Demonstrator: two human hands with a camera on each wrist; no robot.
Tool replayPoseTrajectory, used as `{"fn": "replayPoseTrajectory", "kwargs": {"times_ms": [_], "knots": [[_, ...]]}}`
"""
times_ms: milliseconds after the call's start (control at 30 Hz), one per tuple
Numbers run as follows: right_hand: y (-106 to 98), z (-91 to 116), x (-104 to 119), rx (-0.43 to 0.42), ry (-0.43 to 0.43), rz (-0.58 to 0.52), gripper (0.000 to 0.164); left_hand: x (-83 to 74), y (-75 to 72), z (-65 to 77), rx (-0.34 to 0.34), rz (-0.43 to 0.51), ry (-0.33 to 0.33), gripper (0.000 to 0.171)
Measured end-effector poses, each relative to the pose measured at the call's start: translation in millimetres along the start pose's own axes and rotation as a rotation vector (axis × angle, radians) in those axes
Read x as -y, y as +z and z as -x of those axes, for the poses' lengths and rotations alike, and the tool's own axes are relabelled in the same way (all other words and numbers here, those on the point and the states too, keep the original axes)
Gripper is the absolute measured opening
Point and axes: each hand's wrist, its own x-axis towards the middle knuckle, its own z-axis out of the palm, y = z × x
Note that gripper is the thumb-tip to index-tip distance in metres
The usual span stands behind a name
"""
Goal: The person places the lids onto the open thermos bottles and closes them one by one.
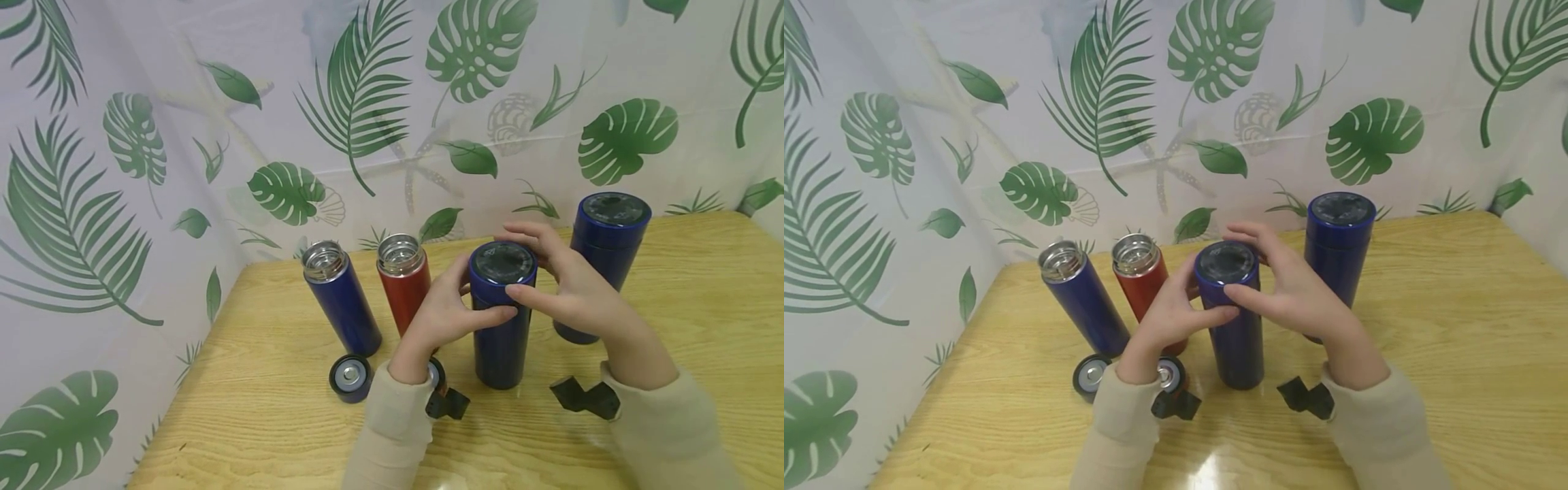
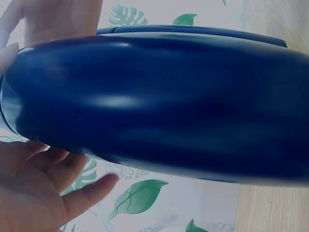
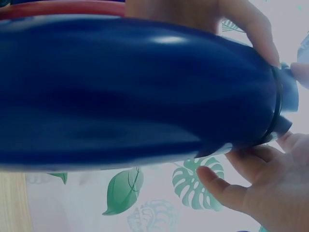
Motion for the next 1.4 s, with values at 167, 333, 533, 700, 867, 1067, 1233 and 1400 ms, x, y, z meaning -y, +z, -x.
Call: {"fn": "replayPoseTrajectory", "kwargs": {"times_ms": [167,333,533,700,867,1067,1233,1400], "knots": [[0.3,0.0,0.8,-0.01,-0.006,-0.043,0.069,-10.1,-0.2,2.7,0.004,0.059,-0.027,0.065],[1.8,-0.1,3.2,-0.045,0.04,0.062,0.071,-12.1,-0.4,4.2,-0.002,0.083,-0.043,0.064],[5.1,-0.4,7.9,-0.101,0.074,0.168,0.071,-4.3,-0.3,2.1,-0.003,0.089,-0.023,0.061],[8.7,-1.7,8.6,-0.158,0.085,0.229,0.073,12.9,0.0,-3.2,-0.001,0.085,-0.016,0.062],[9.1,-2.0,5.3,-0.125,0.07,0.228,0.072,18.7,-0.9,-5.3,0.028,0.14,-0.004,0.061],[4.9,-0.5,1.3,0.017,0.01,0.035,0.067,15.0,-0.2,-4.7,0.042,0.174,-0.008,0.062],[4.3,0.3,3.2,0.004,-0.01,0.009,0.07,16.3,1.1,-5.3,0.031,0.154,0.013,0.062],[6.9,0.8,6.8,-0.05,0.046,0.126,0.073,19.6,1.2,-5.8,0.01,0.127,0.029,0.059]]}}
